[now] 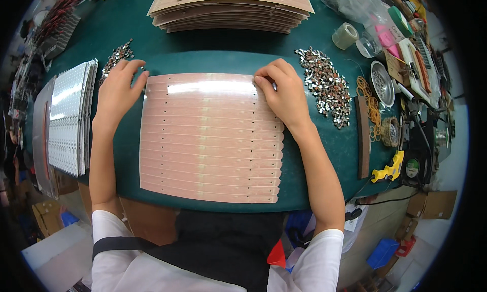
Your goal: The person assembles electronic components onto LED strips by hand, securing them with metal fasteners.
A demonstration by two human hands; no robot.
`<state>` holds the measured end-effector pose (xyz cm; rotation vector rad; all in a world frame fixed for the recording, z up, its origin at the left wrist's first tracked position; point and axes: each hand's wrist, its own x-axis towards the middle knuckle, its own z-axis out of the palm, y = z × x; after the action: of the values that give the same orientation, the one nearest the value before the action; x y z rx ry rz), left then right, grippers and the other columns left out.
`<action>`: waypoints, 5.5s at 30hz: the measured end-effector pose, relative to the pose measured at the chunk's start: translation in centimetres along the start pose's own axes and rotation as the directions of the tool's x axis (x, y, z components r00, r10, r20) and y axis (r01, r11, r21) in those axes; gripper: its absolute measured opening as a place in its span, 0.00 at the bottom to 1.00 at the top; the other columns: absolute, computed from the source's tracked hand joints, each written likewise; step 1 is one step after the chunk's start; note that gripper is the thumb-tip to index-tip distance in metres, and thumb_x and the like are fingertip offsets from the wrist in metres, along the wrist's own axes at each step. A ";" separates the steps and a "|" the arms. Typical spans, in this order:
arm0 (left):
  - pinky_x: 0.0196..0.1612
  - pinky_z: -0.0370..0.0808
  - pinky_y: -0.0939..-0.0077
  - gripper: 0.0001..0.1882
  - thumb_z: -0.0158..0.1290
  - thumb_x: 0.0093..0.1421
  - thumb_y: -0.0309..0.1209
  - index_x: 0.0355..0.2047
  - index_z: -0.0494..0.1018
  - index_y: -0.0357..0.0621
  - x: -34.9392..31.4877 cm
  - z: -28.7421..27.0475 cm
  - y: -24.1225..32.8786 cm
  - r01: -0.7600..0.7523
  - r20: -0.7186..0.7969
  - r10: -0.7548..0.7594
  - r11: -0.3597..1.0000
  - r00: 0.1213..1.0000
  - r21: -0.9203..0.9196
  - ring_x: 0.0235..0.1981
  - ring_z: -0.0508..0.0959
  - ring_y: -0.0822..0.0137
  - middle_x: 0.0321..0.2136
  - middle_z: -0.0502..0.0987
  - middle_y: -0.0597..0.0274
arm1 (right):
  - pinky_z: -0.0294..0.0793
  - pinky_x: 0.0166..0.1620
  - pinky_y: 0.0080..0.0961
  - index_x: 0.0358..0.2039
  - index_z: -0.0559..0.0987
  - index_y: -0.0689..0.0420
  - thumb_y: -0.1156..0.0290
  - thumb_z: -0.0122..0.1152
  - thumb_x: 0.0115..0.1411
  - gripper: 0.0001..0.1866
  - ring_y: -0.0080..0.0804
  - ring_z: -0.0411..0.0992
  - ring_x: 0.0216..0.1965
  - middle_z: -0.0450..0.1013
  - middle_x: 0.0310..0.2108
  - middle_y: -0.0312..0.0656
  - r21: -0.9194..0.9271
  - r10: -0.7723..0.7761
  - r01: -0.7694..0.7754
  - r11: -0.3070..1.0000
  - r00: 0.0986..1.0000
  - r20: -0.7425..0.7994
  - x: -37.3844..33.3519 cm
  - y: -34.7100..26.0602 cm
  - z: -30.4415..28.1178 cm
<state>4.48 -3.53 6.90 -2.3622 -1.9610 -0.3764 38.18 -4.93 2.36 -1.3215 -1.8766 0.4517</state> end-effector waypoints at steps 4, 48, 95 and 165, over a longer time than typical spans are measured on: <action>0.41 0.76 0.65 0.14 0.56 0.63 0.35 0.47 0.76 0.44 -0.7 2.2 -2.3 -0.025 -0.088 0.033 0.995 0.996 0.092 0.39 0.79 0.58 0.39 0.76 0.57 | 0.71 0.38 0.31 0.29 0.80 0.60 0.77 0.66 0.55 0.02 0.36 0.70 0.32 0.72 0.29 0.40 -0.010 -0.030 0.029 1.000 0.999 -0.016 0.0 0.2 0.3; 0.35 0.75 0.70 0.07 0.55 0.61 0.24 0.40 0.77 0.40 0.3 4.2 -2.5 -0.180 -0.308 0.096 0.949 0.947 -0.258 0.31 0.79 0.64 0.31 0.78 0.58 | 0.72 0.45 0.37 0.32 0.78 0.62 0.76 0.62 0.59 0.03 0.45 0.72 0.40 0.72 0.33 0.45 -0.112 -0.094 0.105 0.988 0.991 0.096 -1.1 -0.4 -0.8; 0.38 0.77 0.65 0.07 0.55 0.60 0.27 0.37 0.80 0.45 0.5 4.5 -2.7 -0.176 -0.277 0.108 0.956 0.955 -0.234 0.37 0.79 0.58 0.34 0.79 0.61 | 0.75 0.38 0.36 0.31 0.80 0.61 0.73 0.66 0.56 0.06 0.43 0.75 0.32 0.74 0.30 0.45 -0.587 0.100 -0.077 0.806 0.995 0.006 -2.1 4.6 -7.3; 0.40 0.76 0.64 0.06 0.55 0.59 0.28 0.36 0.80 0.46 0.3 5.0 -2.9 -0.232 -0.316 0.158 0.950 0.935 -0.211 0.38 0.78 0.58 0.33 0.76 0.62 | 0.74 0.39 0.27 0.37 0.79 0.62 0.80 0.62 0.60 0.05 0.36 0.75 0.34 0.75 0.34 0.44 -0.035 0.018 -0.014 0.999 0.993 0.113 -4.1 -3.2 -2.3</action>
<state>2.49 -1.72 1.77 -2.4358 -1.6087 -0.9481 38.51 -10.20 4.37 -1.3590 -1.9762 0.5149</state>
